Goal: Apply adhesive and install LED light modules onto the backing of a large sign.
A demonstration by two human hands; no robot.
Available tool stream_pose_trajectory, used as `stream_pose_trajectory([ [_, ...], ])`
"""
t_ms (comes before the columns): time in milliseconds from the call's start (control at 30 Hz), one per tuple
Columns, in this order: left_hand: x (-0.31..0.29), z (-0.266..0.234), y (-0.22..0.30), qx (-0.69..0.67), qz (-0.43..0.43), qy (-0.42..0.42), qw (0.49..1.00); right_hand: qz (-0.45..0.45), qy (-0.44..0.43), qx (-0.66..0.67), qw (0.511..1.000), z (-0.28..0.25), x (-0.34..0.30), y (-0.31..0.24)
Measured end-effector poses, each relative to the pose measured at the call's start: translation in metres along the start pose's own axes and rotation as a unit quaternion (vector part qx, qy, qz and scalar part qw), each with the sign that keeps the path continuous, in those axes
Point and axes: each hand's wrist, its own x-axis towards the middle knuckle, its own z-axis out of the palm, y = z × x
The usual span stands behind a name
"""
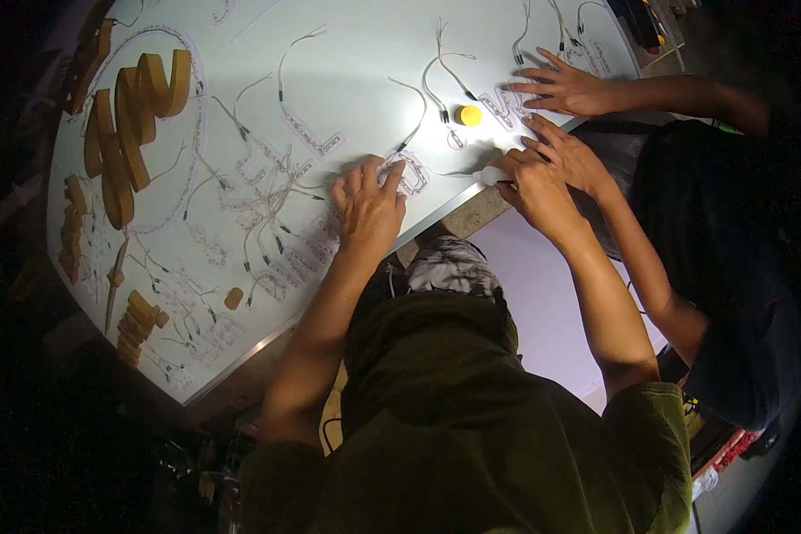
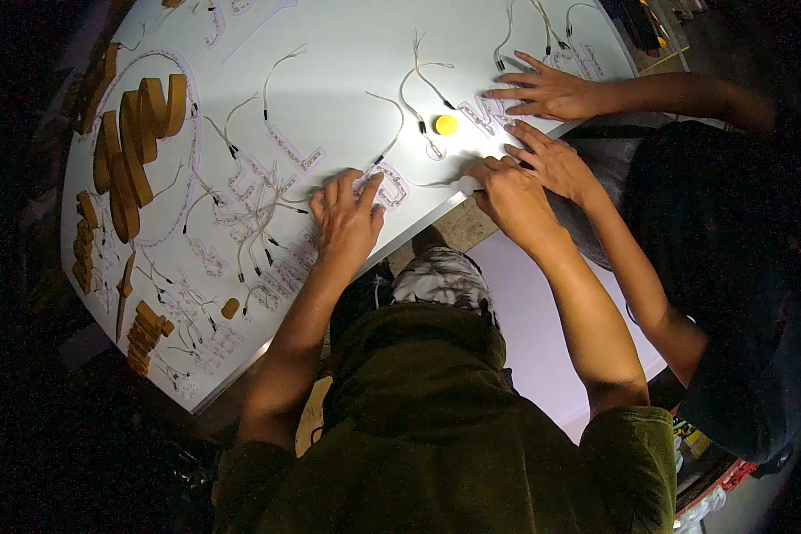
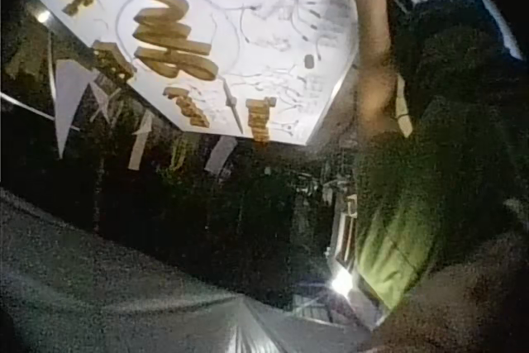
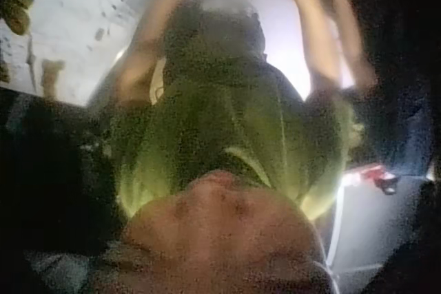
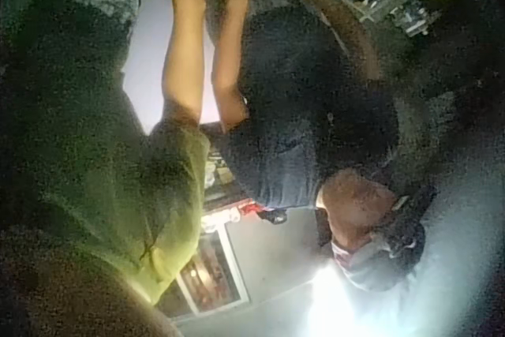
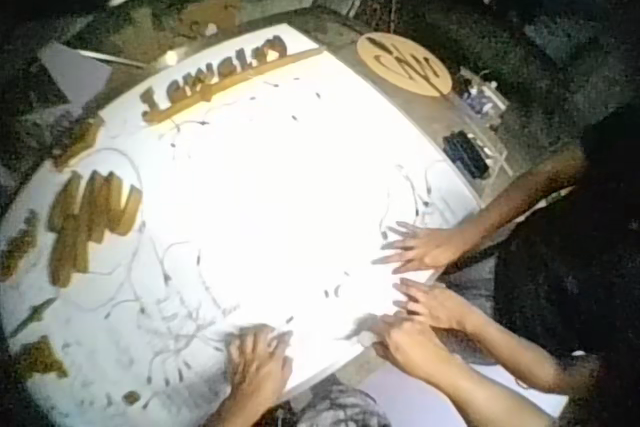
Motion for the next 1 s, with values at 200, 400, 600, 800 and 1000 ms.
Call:
stream_pose_trajectory([
  [200, 0.0, 0.0, 0.0, 0.002, 0.002, 0.0, 1.0, -0.003, 0.004, -0.003, 1.0, -0.002, -0.005, 0.0],
  [400, 0.001, -0.001, 0.0, -0.008, -0.001, -0.003, 1.0, 0.016, 0.014, 0.048, 0.999, 0.002, -0.015, 0.007],
  [600, 0.003, -0.002, 0.001, 0.007, 0.002, -0.005, 1.0, 0.082, 0.026, 0.116, 0.989, -0.005, -0.034, 0.002],
  [800, 0.006, -0.004, 0.002, 0.018, 0.007, 0.0, 1.0, 0.117, 0.079, 0.163, 0.976, -0.005, -0.06, -0.004],
  [1000, 0.007, -0.008, 0.001, 0.028, 0.019, 0.001, 0.999, 0.166, 0.095, 0.301, 0.934, 0.021, -0.08, -0.01],
])
